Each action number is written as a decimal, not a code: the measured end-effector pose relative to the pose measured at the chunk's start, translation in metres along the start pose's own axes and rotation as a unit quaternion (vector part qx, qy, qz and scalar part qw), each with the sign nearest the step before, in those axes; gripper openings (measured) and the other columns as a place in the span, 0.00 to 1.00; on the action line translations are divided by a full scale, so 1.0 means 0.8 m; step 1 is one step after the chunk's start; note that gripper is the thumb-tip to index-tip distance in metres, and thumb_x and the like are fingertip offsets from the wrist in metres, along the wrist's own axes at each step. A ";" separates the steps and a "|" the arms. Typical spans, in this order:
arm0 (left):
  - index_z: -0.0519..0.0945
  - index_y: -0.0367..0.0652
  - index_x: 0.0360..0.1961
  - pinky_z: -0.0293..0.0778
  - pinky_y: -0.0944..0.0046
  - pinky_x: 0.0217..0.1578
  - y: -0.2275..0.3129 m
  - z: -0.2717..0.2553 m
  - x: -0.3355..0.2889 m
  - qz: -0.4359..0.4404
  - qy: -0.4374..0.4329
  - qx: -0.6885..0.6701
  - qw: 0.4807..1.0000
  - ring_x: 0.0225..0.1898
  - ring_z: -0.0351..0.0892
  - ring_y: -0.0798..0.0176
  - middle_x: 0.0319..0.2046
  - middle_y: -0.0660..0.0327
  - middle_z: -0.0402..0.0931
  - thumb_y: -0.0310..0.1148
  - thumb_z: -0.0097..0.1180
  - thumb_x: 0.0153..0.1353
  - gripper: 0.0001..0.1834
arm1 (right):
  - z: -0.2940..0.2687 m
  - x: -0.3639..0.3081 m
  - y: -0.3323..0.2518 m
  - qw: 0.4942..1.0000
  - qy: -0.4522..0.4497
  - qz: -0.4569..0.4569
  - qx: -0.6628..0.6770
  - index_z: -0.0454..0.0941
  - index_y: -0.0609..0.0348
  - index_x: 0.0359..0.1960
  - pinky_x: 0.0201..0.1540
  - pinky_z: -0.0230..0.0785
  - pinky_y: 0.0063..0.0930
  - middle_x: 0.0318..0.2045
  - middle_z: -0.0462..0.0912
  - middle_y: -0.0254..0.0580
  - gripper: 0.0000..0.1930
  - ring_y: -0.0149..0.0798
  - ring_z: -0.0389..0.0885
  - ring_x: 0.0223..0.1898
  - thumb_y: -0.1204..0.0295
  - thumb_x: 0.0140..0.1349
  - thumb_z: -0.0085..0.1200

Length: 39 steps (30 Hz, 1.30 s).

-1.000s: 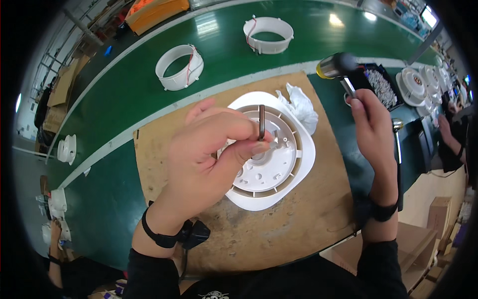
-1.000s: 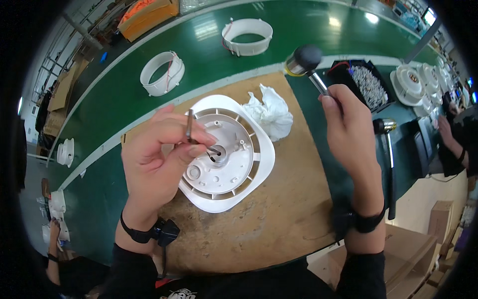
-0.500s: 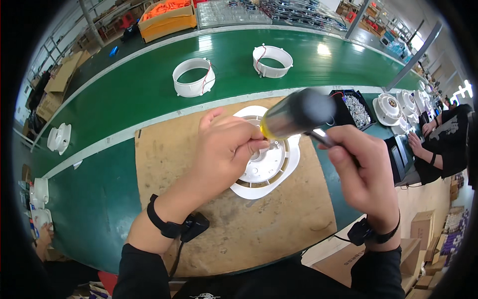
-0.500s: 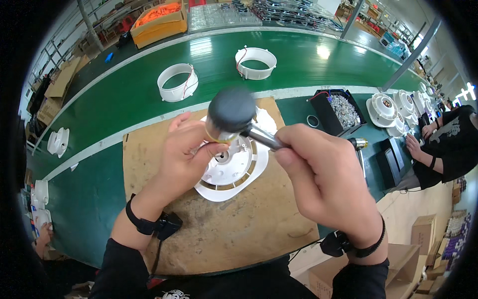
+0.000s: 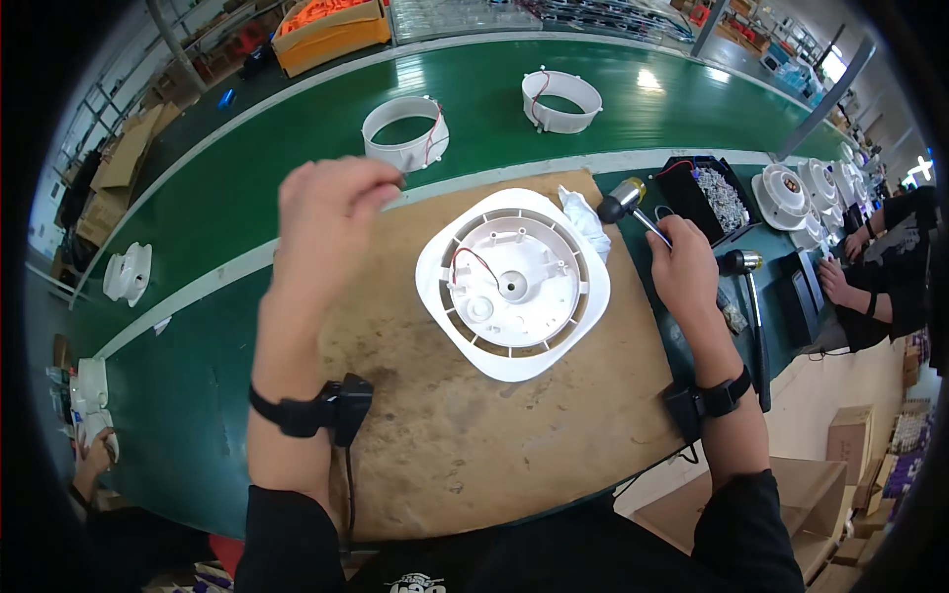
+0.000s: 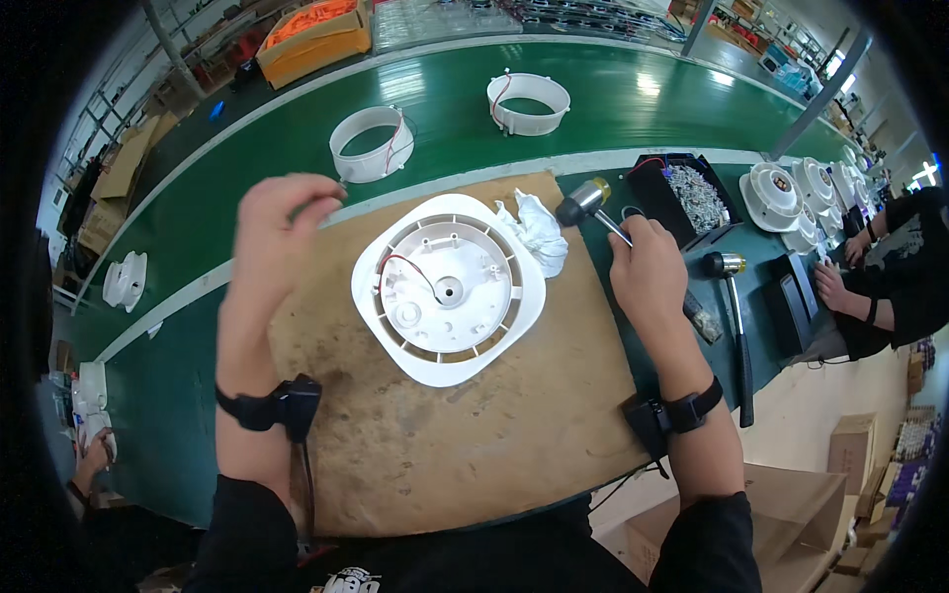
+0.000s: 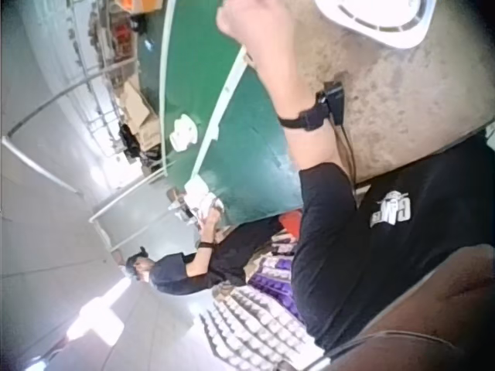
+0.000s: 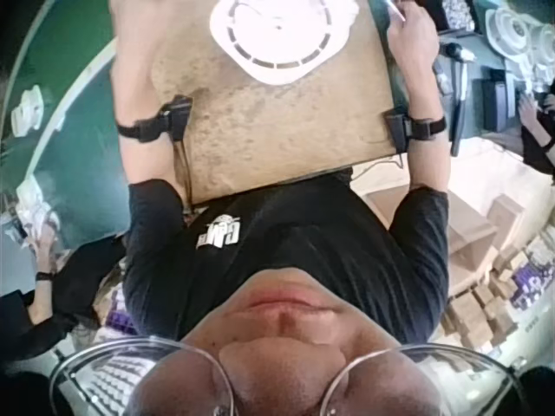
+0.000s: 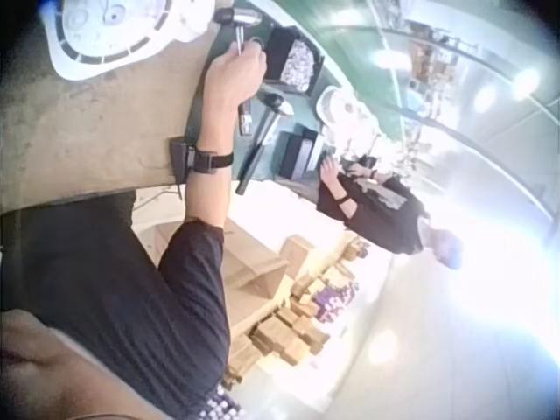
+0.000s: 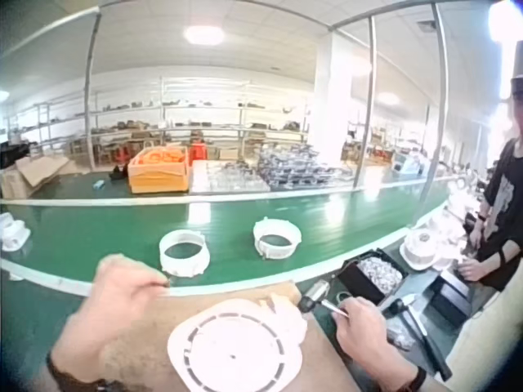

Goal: The person assembles white plastic electrical housings by inserting small metallic components into the central cavity. They use a small metal rod and a hammer to tap the components into place, then inspect the fit by hand. The person handles multiple housings sequentially, placing finished units on the green conveyor belt.

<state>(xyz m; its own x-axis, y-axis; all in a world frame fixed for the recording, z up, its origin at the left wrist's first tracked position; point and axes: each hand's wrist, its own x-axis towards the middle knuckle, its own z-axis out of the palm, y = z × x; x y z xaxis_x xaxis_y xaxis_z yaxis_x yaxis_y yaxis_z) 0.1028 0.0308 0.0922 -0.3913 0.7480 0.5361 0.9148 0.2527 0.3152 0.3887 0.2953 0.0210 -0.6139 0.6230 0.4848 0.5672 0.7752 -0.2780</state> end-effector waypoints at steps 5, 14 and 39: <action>0.86 0.50 0.36 0.59 0.41 0.62 0.002 0.056 -0.010 -0.021 -0.088 0.108 0.990 0.45 0.78 0.57 0.32 0.63 0.81 0.33 0.63 0.58 0.06 | 0.013 0.008 0.014 0.998 -0.022 -0.010 -0.064 0.78 0.61 0.35 0.38 0.69 0.48 0.33 0.79 0.48 0.07 0.54 0.78 0.36 0.72 0.60 0.60; 0.79 0.36 0.53 0.71 0.68 0.49 0.026 0.013 0.008 -0.301 -0.249 -0.214 0.895 0.40 0.78 0.69 0.42 0.61 0.81 0.36 0.54 0.71 0.16 | -0.038 0.010 -0.098 0.901 -0.170 0.062 0.395 0.76 0.64 0.47 0.24 0.60 0.23 0.19 0.73 0.36 0.13 0.24 0.69 0.20 0.66 0.69 0.55; 0.68 0.25 0.60 0.71 0.67 0.54 0.118 -0.013 -0.005 -0.329 -0.143 -0.544 0.758 0.51 0.77 0.64 0.51 0.53 0.76 0.35 0.67 0.56 0.35 | -0.064 -0.017 -0.074 0.866 -0.175 -0.049 0.466 0.67 0.72 0.59 0.52 0.69 0.26 0.52 0.78 0.47 0.23 0.31 0.77 0.48 0.62 0.74 0.48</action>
<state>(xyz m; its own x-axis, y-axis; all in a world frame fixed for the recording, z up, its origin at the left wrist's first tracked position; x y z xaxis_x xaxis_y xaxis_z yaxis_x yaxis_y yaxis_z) 0.1899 0.0454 0.1281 -0.5467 0.8218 -0.1605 -0.1548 0.0892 0.9839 0.3917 0.2356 0.0727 -0.8555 0.4167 0.3075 -0.0855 0.4719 -0.8775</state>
